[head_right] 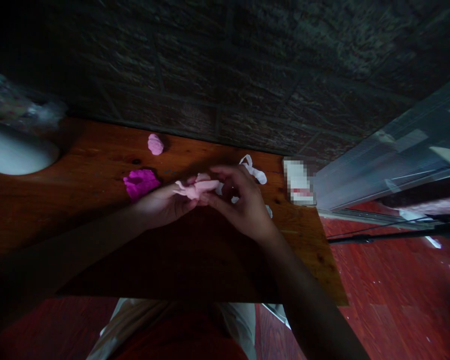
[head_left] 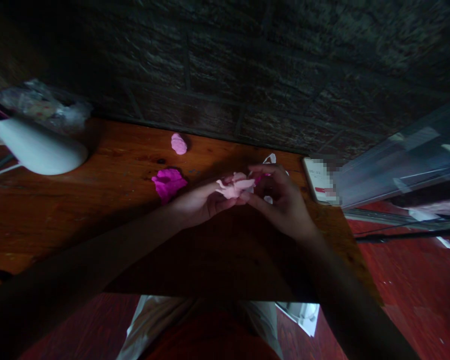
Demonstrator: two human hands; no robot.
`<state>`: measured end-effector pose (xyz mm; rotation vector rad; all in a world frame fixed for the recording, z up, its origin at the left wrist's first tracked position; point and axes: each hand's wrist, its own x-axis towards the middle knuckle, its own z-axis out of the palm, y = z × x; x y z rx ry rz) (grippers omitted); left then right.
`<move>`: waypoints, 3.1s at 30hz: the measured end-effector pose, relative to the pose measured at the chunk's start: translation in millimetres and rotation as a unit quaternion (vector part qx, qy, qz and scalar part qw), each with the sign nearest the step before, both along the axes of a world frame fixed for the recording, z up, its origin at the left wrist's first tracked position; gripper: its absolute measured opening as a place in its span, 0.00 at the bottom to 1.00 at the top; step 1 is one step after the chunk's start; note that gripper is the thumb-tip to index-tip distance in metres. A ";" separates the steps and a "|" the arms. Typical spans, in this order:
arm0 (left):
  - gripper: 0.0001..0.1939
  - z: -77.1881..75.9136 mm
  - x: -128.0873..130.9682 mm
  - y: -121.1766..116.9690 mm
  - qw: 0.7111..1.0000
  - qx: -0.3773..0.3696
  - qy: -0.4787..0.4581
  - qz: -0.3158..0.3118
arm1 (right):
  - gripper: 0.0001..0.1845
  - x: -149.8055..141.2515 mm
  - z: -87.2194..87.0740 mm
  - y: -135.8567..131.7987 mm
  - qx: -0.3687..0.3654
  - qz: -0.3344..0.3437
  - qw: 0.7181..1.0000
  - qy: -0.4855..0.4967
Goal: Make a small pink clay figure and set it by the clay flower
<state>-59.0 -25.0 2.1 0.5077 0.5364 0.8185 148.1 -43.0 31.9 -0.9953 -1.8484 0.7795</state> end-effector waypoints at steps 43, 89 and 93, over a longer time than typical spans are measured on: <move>0.13 4.1 1.4 -5.2 0.974 0.171 0.073 0.127 | 0.11 -13.1 -3.0 2.0 -0.140 -0.064 0.974 0.169; 0.14 3.6 2.8 -3.6 0.981 0.160 0.065 0.085 | 0.10 2.7 -1.8 8.9 -0.193 -0.028 0.968 0.156; 0.14 3.0 3.0 -3.3 0.981 0.155 0.068 0.096 | 0.10 1.6 -2.4 8.5 -0.189 -0.019 0.970 0.154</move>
